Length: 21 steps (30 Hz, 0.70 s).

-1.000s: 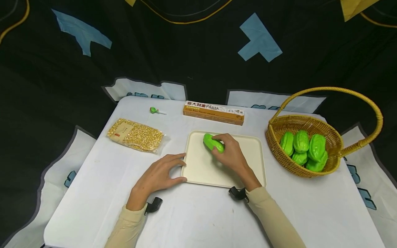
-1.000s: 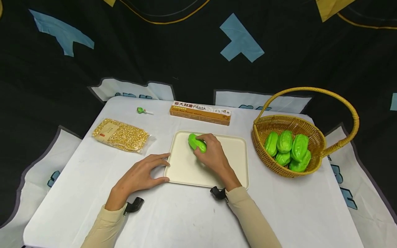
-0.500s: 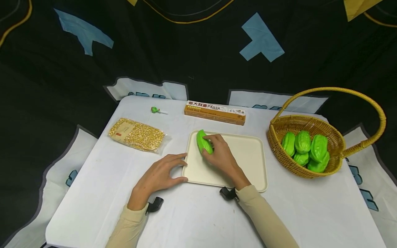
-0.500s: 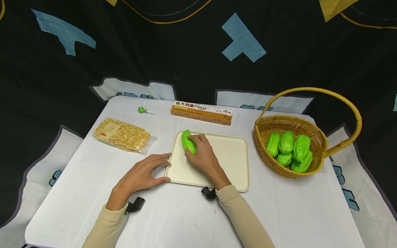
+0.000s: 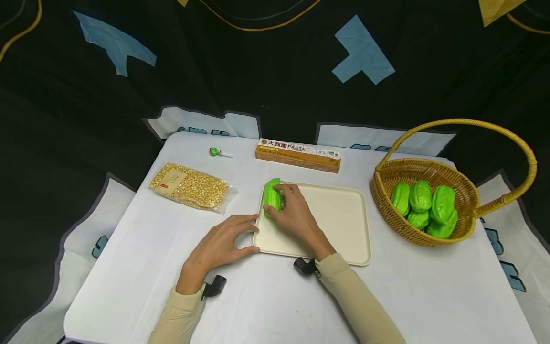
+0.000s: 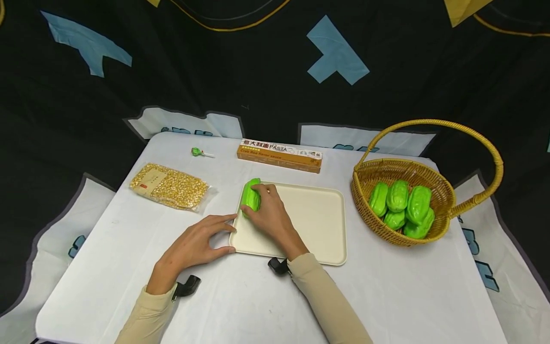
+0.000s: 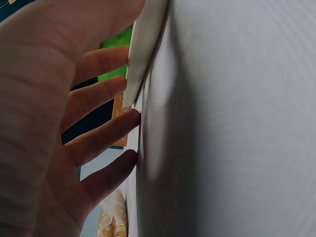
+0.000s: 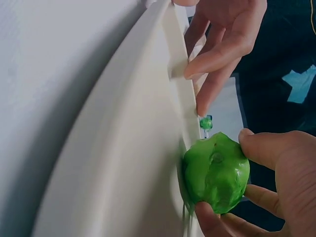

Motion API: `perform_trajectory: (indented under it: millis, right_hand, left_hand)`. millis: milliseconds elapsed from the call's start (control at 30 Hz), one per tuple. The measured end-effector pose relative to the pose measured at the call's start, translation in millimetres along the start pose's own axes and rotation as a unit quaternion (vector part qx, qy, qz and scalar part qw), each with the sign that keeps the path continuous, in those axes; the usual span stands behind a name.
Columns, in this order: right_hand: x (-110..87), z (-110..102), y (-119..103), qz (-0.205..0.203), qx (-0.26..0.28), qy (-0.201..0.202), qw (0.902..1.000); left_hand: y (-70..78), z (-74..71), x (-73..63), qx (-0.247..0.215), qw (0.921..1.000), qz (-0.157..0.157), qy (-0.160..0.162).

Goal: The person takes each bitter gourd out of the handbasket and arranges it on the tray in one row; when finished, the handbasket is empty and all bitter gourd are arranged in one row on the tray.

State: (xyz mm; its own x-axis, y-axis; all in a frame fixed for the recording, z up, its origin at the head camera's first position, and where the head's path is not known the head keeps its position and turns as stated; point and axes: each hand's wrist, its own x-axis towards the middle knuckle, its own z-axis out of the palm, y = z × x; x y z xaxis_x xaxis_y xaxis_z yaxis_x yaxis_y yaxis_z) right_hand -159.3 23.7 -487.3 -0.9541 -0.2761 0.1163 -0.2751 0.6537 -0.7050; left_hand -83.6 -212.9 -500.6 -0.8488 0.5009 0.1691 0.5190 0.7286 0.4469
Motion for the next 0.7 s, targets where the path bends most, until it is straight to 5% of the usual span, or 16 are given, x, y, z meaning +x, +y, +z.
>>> perform_trajectory:
  millis: [367, 700]
  right_hand:
    - [-4.0, -5.7, 3.1, -0.007, 0.004, -0.010, 0.9999]
    - [-14.5, -32.3, 15.3, -0.019, 0.032, 0.012, 0.9992]
  left_hand:
    - [-0.8, 0.5, -0.5, -0.003, 1.0000, 0.000, 0.003]
    - [-1.2, 1.1, -1.0, -0.009, 0.9999, 0.004, 0.008]
